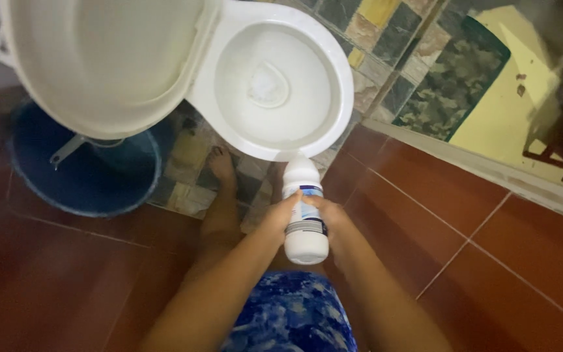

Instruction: Clean the toilet and a bathroom shelf using cleaning liquid and a sponge.

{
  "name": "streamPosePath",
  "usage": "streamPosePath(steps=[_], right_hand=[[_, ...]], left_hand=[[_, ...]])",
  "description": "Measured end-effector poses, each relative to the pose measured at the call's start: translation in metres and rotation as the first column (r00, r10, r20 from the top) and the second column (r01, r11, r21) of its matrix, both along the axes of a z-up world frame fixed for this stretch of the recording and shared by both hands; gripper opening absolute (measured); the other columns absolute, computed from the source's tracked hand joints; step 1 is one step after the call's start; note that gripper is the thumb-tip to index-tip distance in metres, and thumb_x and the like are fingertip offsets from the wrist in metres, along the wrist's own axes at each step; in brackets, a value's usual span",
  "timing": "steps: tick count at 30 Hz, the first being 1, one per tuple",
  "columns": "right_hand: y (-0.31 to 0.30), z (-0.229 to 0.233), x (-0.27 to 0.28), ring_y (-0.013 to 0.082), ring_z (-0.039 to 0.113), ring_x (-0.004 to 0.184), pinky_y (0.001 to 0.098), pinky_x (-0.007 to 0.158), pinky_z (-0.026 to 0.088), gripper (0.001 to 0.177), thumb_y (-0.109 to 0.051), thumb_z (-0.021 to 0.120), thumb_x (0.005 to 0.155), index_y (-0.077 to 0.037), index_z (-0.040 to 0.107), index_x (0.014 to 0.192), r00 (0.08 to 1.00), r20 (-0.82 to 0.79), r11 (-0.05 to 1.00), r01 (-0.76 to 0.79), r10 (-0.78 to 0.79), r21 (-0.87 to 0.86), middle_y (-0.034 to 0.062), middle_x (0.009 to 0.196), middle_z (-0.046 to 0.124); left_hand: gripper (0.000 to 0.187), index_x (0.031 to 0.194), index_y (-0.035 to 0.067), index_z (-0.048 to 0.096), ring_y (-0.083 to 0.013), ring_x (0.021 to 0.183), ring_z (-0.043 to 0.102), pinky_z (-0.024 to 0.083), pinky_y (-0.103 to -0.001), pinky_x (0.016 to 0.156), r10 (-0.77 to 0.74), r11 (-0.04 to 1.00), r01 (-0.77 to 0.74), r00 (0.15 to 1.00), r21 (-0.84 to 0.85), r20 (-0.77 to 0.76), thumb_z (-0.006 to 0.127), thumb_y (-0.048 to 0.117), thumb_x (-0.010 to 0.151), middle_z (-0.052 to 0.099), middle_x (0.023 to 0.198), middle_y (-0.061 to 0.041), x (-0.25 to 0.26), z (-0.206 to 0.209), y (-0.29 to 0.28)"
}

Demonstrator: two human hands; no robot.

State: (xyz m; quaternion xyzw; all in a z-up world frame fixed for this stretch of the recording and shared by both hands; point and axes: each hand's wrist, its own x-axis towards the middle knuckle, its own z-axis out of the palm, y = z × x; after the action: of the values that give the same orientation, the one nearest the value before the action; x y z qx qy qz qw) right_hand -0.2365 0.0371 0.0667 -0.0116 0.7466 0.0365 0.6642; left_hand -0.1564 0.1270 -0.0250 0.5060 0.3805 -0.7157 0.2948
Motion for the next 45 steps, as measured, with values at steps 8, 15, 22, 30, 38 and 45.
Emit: streamPosePath(steps=[8,15,22,30,38,45], right_hand=[[-0.029,0.015,-0.036,0.0316,0.073,0.073,0.0459,0.068,0.061,0.040,-0.026,0.073,0.086,0.000,0.065,0.114,0.986,-0.163,0.998,0.015,-0.024,-0.055,0.0180,0.093,0.074],[-0.050,0.013,-0.055,0.0340,0.072,0.072,0.0507,0.066,0.061,0.040,-0.018,0.075,0.083,0.006,0.065,0.113,0.976,-0.088,0.961,0.177,-0.199,-0.212,0.0197,0.091,0.073],[-0.038,0.011,-0.060,0.0339,0.073,0.073,0.0495,0.066,0.062,0.041,-0.019,0.074,0.084,0.007,0.064,0.115,0.961,-0.189,0.971,0.171,-0.202,-0.168,0.0207,0.092,0.074],[-0.016,0.028,-0.035,0.0313,0.074,0.073,0.0457,0.067,0.061,0.041,-0.024,0.073,0.084,0.003,0.066,0.115,0.968,-0.193,0.985,0.141,-0.159,-0.100,0.0191,0.093,0.075],[0.018,0.009,-0.037,0.0322,0.073,0.071,0.0455,0.066,0.062,0.044,-0.026,0.074,0.082,0.004,0.066,0.113,0.977,-0.008,0.974,0.213,-0.215,-0.074,0.0190,0.090,0.075],[0.027,0.035,0.009,0.0306,0.073,0.067,0.0456,0.062,0.062,0.041,-0.028,0.069,0.085,0.003,0.065,0.113,0.967,0.036,0.967,0.253,-0.253,0.011,0.0189,0.088,0.074]], left_hand=[[0.056,0.115,-0.010,0.068,-0.0302,0.082,0.073,0.061,-0.046,0.072,-0.088,0.990,0.090,0.996,-0.112,0.022,0.083,0.034,0.083,0.073,0.099,-0.019,-0.035,0.009,-0.047],[0.065,0.121,-0.012,0.063,-0.0312,0.082,0.074,0.063,-0.045,0.071,-0.130,0.979,0.129,0.992,-0.160,0.004,0.083,0.036,0.082,0.073,0.103,-0.021,-0.038,0.022,-0.084],[0.064,0.120,-0.012,0.064,-0.0302,0.079,0.074,0.061,-0.045,0.068,-0.179,0.965,0.176,0.984,-0.194,0.004,0.081,0.037,0.083,0.073,0.101,-0.022,-0.036,0.033,-0.081],[0.061,0.117,-0.014,0.065,-0.0292,0.078,0.074,0.061,-0.042,0.068,-0.211,0.964,0.213,0.977,-0.159,0.030,0.080,0.036,0.086,0.073,0.100,-0.022,-0.029,0.020,-0.040],[0.054,0.115,-0.012,0.065,-0.0300,0.078,0.073,0.061,-0.044,0.070,-0.245,0.965,0.249,0.968,-0.077,0.050,0.079,0.033,0.086,0.073,0.099,-0.021,-0.014,0.015,-0.013],[0.051,0.114,-0.006,0.067,-0.0288,0.075,0.071,0.060,-0.044,0.068,-0.048,0.987,0.047,0.999,-0.156,-0.008,0.080,0.034,0.086,0.072,0.095,-0.018,0.004,-0.012,0.033]])
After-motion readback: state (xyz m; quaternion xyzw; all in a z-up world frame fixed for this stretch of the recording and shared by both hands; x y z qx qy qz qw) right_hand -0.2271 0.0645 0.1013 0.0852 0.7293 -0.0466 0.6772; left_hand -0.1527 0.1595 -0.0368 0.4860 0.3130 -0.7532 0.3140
